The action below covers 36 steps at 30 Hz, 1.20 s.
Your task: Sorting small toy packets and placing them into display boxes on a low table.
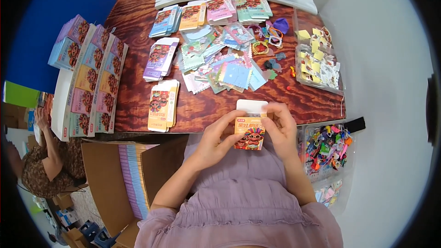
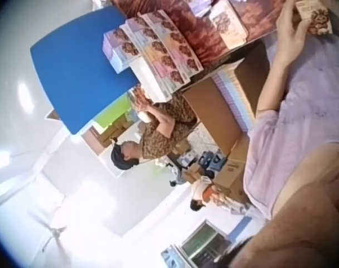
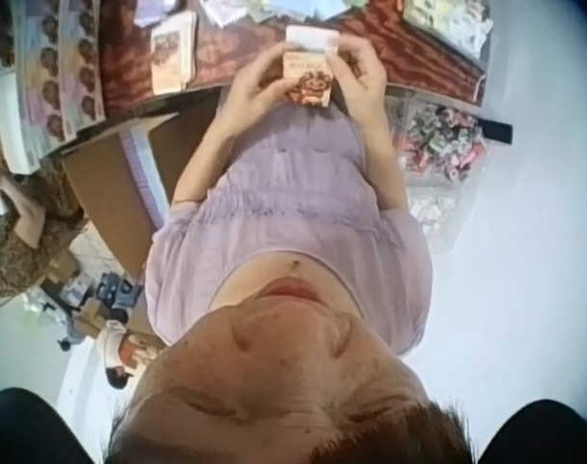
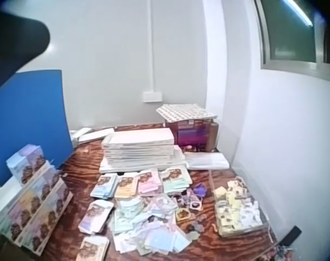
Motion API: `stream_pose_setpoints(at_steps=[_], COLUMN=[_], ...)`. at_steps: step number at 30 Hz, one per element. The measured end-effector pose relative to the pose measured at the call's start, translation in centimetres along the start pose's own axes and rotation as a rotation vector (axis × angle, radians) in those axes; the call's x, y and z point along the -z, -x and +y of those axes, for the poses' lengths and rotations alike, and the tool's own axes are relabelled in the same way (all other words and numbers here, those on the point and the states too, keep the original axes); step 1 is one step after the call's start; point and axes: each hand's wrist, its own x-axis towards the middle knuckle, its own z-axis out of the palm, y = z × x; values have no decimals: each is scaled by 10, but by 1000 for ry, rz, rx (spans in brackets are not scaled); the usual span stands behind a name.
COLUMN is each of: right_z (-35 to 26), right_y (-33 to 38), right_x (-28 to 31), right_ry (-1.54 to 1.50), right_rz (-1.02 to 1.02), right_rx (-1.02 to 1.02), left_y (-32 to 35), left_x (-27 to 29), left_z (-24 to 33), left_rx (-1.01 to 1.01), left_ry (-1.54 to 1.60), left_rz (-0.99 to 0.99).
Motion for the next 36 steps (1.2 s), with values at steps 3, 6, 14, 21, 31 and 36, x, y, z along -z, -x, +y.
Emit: stream_pose_setpoints(at_steps=[3, 6, 14, 21, 31, 36], right_z=[-9, -4, 12, 3, -5, 9], right_y=[-5, -9, -7, -13, -4, -3], right_x=[-6, -4, -4, 3, 8, -2], right_ry=[25, 85, 14, 34, 345, 260], right_rz=[-54, -137, -81, -170, -365, -261], right_rx=[38, 79, -83, -147, 99, 23], left_y=[3, 7, 5, 8, 15, 15], left_x=[2, 1, -4, -4, 3, 5], left_z=[1, -2, 1, 7, 9, 15], left_rx=[-2, -11, -28, 55, -5, -19], left_ry=[-71, -91, -303, -285, -379, -411], left_rz=[-1, 75, 79, 34, 25, 86])
